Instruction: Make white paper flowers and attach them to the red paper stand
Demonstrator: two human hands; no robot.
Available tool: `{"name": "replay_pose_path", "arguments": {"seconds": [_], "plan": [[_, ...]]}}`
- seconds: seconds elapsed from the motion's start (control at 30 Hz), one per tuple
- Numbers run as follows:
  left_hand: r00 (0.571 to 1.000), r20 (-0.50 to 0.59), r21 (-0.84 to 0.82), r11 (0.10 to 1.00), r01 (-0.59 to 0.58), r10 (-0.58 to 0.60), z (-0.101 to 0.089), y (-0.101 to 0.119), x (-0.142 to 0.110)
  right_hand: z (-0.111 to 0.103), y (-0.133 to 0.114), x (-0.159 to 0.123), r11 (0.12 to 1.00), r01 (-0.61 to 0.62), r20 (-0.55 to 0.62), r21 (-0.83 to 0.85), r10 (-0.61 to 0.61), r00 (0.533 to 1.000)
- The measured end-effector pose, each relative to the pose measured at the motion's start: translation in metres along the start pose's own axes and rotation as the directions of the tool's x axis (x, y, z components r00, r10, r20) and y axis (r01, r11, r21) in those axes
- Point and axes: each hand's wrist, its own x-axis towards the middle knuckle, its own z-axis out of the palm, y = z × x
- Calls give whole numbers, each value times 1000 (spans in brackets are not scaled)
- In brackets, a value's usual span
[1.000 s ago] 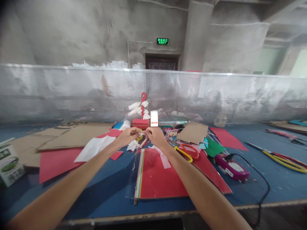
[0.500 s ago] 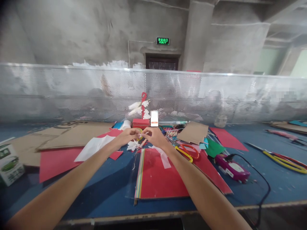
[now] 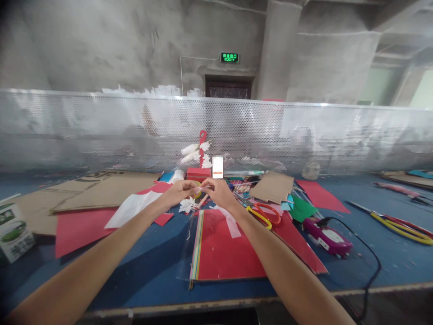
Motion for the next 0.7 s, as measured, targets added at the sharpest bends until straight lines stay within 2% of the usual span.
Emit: {"name": "replay_pose_path", "arguments": {"seconds": [0.23,0.43,0.57,0.7], "plan": [[1000,-26,-5,1000,-5,4,2,6,-2,0,0,-1,989,-4,-11,-148,3,1000],[999,-20,43,999,-25,26,2,0,1,1,4,0,975,-8,27,-221,15,1000],[999,20,48,998,-46,45,3,-2,2,1,7,1,985,-84,102,-149,100,990],[999,25,-2,1000,30,-30,2,-1,1,2,11,1,997,-65,76,46,61,995]]}}
